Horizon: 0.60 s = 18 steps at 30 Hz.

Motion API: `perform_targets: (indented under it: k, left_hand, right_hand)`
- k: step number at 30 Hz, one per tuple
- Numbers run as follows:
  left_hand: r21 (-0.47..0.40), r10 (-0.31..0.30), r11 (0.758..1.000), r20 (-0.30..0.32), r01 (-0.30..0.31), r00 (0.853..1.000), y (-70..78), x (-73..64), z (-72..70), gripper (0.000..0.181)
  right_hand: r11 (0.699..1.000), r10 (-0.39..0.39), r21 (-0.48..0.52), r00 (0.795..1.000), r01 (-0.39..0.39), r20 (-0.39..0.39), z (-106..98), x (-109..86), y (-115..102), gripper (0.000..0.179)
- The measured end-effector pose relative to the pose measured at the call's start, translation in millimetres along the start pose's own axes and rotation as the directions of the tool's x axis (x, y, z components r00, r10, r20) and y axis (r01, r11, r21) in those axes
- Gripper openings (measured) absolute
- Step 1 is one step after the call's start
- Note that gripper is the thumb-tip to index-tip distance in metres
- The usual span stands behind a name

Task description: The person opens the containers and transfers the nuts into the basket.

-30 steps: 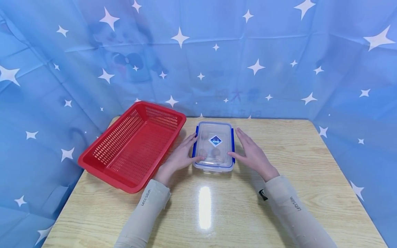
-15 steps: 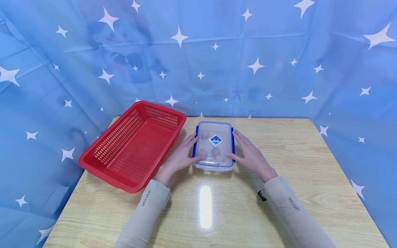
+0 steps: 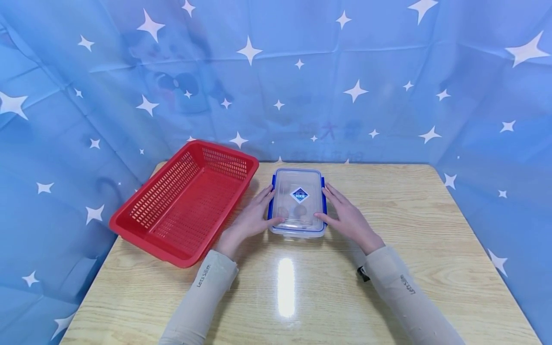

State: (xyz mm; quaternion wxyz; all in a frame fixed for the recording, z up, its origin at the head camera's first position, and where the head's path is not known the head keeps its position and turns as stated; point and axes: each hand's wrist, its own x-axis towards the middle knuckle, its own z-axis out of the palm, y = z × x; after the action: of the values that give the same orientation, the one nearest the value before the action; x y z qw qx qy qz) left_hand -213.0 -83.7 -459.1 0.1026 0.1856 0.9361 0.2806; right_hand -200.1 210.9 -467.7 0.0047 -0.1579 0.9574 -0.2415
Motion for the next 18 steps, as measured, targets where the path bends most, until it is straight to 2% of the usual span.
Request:
perform_targets:
  k: [13,18]
  left_hand:
    - [0.001,-0.008,1.0,-0.001,0.008,1.0,1.7,-1.6,0.9,0.092]
    - [0.008,0.002,1.0,-0.007,-0.002,1.0,0.6,-1.6,1.9,0.092]
  right_hand:
    - [0.998,0.016,0.06,1.0,-0.017,0.018,3.1,-1.6,0.8,0.078]
    - [0.993,0.016,0.115,1.0,-0.015,-0.01,7.6,-1.0,2.0,0.067]
